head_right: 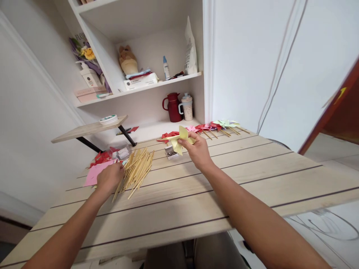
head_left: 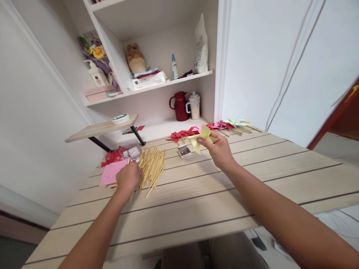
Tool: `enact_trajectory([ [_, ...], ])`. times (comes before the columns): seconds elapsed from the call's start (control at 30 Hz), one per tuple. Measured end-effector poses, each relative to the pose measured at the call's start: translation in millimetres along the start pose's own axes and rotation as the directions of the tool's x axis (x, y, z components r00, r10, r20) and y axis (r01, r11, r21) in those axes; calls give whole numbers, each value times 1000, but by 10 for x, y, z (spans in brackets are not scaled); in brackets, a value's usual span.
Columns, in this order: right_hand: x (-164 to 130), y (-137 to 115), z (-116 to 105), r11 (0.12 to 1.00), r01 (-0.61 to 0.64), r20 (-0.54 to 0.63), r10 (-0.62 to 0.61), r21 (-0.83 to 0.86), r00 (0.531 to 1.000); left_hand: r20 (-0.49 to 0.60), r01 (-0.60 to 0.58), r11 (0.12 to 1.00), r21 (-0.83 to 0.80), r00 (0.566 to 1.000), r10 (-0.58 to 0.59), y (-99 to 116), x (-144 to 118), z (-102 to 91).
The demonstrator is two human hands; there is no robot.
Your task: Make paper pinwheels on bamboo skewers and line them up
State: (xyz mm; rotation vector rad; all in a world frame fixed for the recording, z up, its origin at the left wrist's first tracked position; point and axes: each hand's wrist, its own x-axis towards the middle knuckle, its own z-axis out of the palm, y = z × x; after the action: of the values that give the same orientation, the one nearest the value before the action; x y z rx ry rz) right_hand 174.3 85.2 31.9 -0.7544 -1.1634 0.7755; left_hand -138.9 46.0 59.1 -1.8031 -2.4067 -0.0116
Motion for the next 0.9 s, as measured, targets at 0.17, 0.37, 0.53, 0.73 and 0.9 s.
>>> enact_trajectory([
  [0.17,3,30,-13,998,26,1,-26,-50,1000,12,45,996,-82,999,-44,5,-68,-41],
  [0.37,11,49,-20,999,20,17,-19,-37,1000,-13,63,986,-156,998,-65,-30,-125,-52],
  [0.53,-31,-22,16,999,-5,35,7,-33,999,-87,-14,909,-416,996,-25,27,-176,-96],
  [0.73,-107,-93,121,991,-73,200,49,115,979,44,67,-159,-985,988,145,518,-268,-237],
  [0.9,-56,-87,108,943,-142,195,84,302,977,156,303,-563,-769,943,295,881,-280,-216],
])
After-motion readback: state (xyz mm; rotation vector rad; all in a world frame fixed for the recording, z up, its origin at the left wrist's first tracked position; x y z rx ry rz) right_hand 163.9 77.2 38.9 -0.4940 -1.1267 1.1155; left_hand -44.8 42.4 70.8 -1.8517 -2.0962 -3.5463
